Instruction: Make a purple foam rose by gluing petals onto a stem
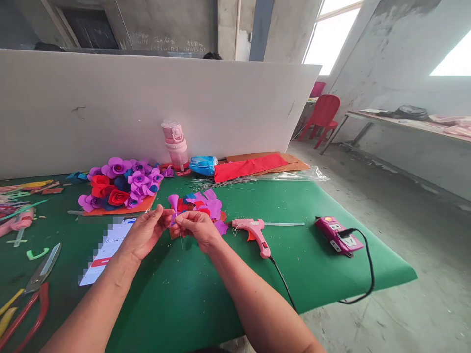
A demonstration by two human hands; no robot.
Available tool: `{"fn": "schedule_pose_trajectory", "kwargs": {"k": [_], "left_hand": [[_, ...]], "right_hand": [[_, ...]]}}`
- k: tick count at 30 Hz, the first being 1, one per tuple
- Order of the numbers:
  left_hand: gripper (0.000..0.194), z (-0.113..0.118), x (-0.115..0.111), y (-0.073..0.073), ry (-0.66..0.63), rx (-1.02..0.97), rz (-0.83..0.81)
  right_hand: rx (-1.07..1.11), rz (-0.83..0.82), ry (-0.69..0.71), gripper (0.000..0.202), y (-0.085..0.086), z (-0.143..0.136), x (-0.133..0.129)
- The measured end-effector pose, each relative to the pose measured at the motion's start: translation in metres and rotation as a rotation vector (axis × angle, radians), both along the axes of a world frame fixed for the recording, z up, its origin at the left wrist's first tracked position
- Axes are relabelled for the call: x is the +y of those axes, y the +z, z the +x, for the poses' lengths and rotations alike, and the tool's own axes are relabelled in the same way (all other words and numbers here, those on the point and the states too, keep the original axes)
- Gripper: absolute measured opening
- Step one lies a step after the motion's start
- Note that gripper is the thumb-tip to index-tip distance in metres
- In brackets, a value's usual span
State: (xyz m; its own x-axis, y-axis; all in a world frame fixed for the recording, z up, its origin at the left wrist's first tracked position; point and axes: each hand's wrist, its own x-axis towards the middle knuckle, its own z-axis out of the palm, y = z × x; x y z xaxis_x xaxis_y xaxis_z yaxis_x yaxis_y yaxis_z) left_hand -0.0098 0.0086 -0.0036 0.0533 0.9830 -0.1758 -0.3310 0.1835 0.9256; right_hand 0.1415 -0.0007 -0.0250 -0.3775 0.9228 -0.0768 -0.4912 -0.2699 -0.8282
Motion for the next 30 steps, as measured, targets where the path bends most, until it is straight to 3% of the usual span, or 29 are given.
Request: {"fn": "schedule_pose_trajectory", "kwargs": {"k": [6, 14, 24, 30], "left_hand": [[0.023, 0.0033, -0.0071, 0.0047, -0.234, 0.004, 0.035], [0.021, 0.0016, -0.0048, 0.0043, -0.126, -0.037, 0.03], [0.023, 0.0007, -0.0042, -0.0001, -0.207, -0.148, -0.023], [0.025, 0.0008, -0.0044, 0.001, -0.197, -0.176, 0.004]], "right_hand": [[-0.027, 0.004, 0.048, 0.033, 0.0041, -0.0012, -0.0036], [-0.081, 0.017, 0.031, 0.034, 0.0015, -0.0022, -0.004], [-0.063, -0.037, 0.067, 0.034, -0.0007, -0.0041, -0.0036], [-0.105, 0.03, 0.019, 0.035, 0.0002, -0.0055, -0.0039]]}}
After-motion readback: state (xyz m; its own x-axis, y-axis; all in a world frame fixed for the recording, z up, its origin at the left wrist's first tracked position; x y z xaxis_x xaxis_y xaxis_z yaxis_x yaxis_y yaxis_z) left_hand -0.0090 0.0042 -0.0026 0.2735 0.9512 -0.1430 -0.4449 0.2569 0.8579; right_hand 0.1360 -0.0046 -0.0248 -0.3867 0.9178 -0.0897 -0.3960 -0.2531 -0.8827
